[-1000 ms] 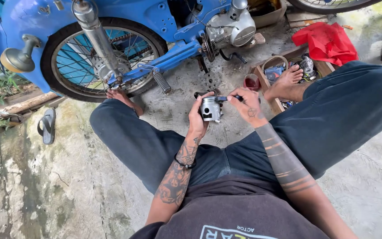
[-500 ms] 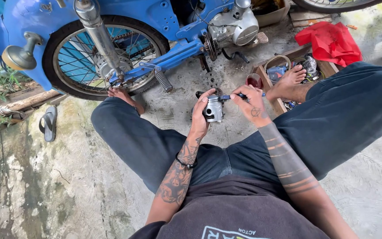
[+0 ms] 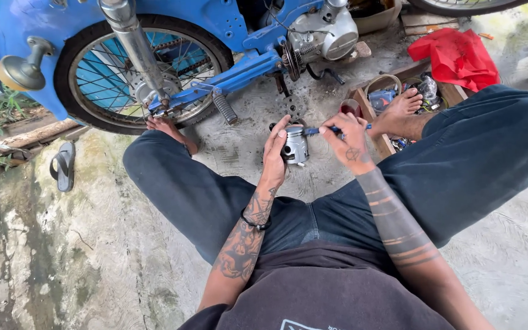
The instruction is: Cleaning the ring grooves of a motorcycle piston using a small hand tool to remove carbon buildup.
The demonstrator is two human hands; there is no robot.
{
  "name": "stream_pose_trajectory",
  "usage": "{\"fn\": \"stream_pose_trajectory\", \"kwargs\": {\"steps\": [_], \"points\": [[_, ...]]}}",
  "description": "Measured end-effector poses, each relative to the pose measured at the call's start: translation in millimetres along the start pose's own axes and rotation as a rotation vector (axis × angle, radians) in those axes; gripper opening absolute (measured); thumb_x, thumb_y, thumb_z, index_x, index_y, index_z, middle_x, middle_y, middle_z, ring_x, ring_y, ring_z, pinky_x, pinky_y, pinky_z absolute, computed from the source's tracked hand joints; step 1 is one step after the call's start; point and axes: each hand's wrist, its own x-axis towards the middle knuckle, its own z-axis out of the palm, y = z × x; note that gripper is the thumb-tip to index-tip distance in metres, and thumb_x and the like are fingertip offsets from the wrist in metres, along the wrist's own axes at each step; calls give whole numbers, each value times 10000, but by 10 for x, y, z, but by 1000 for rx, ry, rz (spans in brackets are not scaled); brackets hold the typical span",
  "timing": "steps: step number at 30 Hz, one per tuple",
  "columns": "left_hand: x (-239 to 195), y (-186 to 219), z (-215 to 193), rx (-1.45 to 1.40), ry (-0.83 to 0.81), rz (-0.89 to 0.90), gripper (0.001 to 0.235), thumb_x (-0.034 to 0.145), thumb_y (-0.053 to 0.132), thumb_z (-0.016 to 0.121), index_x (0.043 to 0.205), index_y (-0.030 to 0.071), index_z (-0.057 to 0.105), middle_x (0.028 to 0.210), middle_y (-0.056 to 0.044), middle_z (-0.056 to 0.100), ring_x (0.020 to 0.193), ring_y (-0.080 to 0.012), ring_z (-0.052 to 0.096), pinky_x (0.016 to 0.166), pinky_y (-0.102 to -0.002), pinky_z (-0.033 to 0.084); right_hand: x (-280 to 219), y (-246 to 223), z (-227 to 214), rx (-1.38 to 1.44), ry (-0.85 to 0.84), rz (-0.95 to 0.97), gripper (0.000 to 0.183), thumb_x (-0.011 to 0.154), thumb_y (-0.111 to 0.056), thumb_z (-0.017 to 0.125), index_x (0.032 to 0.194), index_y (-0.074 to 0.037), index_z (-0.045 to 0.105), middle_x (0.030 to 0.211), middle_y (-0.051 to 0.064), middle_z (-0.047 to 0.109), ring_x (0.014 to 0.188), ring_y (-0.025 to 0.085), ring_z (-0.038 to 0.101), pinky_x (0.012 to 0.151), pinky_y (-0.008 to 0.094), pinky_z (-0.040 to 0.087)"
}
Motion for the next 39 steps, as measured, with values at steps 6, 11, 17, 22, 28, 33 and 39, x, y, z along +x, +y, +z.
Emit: {"fn": "stream_pose_trajectory", "kwargs": {"steps": [6, 11, 17, 22, 28, 33, 39], "points": [[143, -473, -269, -182, 23, -5, 558, 1060, 327, 461, 1481, -39, 449, 1219, -285, 669, 1111, -335, 678, 1008, -474, 517, 39, -35, -90, -182, 8, 52, 198, 1038, -329, 712, 946, -153, 698, 840, 60, 623, 907, 254, 621, 1014, 440, 293], [295, -744, -489, -419, 27, -2, 532, 1044, 348, 426, 1407, -36, 487, 1168, -354, 659, 1042, -448, 698, 959, -510, 542, 19, 264, 5, 82, 111, 199, 155, 1027, -326, 718, 945, -195, 710, 829, 25, 633, 884, 199, 618, 1011, 401, 331], [214, -498, -348, -43, 36, 81, 484, 1030, 301, 495, 1343, -68, 495, 1130, -321, 688, 1017, -393, 706, 945, -459, 534, -38, 196, 171, 251, 22, 276, 161, 1000, -332, 717, 934, -187, 738, 772, 32, 601, 804, 139, 583, 831, 329, 449], [210, -596, -467, 158, 52, 113, 493, 1017, 328, 579, 1347, -26, 482, 1163, -249, 673, 1052, -295, 649, 934, -440, 507, -66, -78, 165, 327, -39, 234, 183, 998, -322, 717, 968, -142, 728, 763, 38, 569, 820, 117, 525, 790, 316, 464], [187, -500, -391, 87, 69, 87, 439, 1030, 321, 564, 1325, -4, 540, 1149, -184, 694, 1014, -198, 648, 908, -356, 520, -26, 19, 111, 226, -6, 134, 128, 977, -288, 756, 922, -173, 755, 718, 40, 597, 783, 142, 596, 791, 296, 488], [189, -501, -341, -48, -93, 51, 523, 1092, 317, 428, 1465, -49, 414, 1259, -286, 640, 1118, -325, 663, 957, -473, 527, 16, -41, -23, 110, 14, 41, 163, 1006, -309, 744, 947, -158, 727, 766, 45, 648, 848, 228, 610, 1027, 381, 319], [193, -502, -305, -155, -72, 50, 552, 1030, 339, 415, 1431, -33, 483, 1131, -283, 695, 952, -327, 735, 839, -426, 588, 41, 67, 109, 158, 26, -8, 140, 987, -318, 754, 910, -201, 743, 734, 5, 663, 844, 181, 621, 976, 336, 351]]}}
